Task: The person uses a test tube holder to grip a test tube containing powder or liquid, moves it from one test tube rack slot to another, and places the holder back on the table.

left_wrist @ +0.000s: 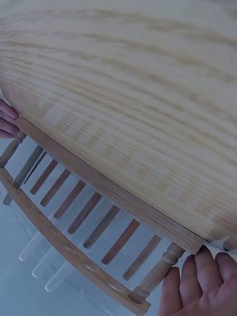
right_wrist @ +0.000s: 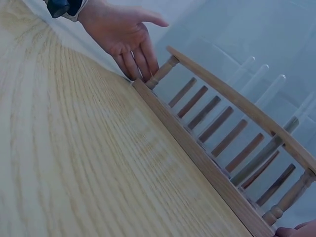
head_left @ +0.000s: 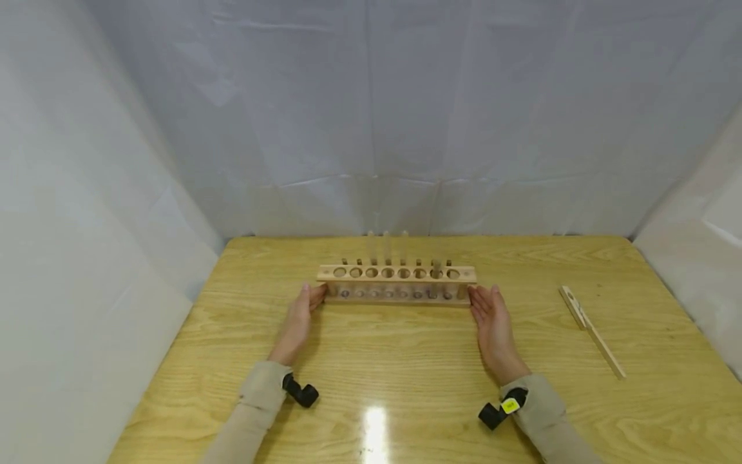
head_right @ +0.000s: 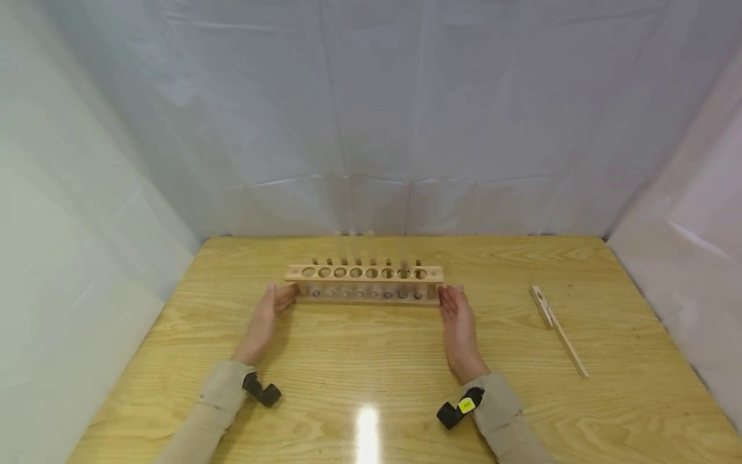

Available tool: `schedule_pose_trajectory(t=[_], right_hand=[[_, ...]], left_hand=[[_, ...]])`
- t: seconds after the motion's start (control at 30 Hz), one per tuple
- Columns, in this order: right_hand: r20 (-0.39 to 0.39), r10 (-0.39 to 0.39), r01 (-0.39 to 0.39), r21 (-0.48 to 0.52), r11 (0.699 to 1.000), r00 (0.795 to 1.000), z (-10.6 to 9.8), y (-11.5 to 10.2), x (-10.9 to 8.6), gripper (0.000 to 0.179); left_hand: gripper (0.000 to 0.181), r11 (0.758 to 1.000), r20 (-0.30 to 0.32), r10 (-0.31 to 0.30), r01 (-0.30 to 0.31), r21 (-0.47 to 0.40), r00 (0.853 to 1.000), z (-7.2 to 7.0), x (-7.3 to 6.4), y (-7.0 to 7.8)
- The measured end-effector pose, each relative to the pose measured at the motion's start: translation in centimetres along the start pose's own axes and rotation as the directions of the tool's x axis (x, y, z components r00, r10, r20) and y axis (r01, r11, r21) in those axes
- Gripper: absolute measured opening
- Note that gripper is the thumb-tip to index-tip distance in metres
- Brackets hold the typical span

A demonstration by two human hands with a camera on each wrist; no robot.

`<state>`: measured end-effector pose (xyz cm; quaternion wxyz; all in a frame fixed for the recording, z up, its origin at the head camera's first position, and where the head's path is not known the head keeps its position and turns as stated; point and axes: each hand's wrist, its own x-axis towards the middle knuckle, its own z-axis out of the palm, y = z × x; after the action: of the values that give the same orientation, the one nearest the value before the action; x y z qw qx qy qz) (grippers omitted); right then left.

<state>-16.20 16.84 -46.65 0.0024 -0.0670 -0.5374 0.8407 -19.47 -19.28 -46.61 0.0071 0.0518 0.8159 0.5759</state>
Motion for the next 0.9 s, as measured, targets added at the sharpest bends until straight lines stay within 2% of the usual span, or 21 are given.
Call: schedule_pose_trajectory(t=[0.13,0.37,0.67,0.9], right_hand=[[-0.014,0.003,-0.003,-0.013,1.0,1.0,-0.4,-0.2,0.2,0.075],[-0.061,0.014,-0.013,0.023,1.0,0.998,-0.8,-0.8,0.4,0.073],[-0.121,0.031,-0.032,-0.006,0.999,0.992,-1.8,-1.8,0.6,0.066],[-0.123,0.037,-0.04,-0.022,0.999,0.992,-2.3,-2.2,0.5,0.066]], left_hand=[[0.073,1.0,0.02,-0.004,0.004,0.016,1.0,0.4,0.1,0.0],[0.066,1.0,0.045,0.017,-0.018,0.022,0.999,1.4,0.4,0.0],[0.068,0.998,0.029,0.05,-0.051,0.039,0.998,3.1,0.4,0.3],[0.068,0.998,0.031,0.064,-0.064,0.022,0.997,3.9,0.2,0.6]])
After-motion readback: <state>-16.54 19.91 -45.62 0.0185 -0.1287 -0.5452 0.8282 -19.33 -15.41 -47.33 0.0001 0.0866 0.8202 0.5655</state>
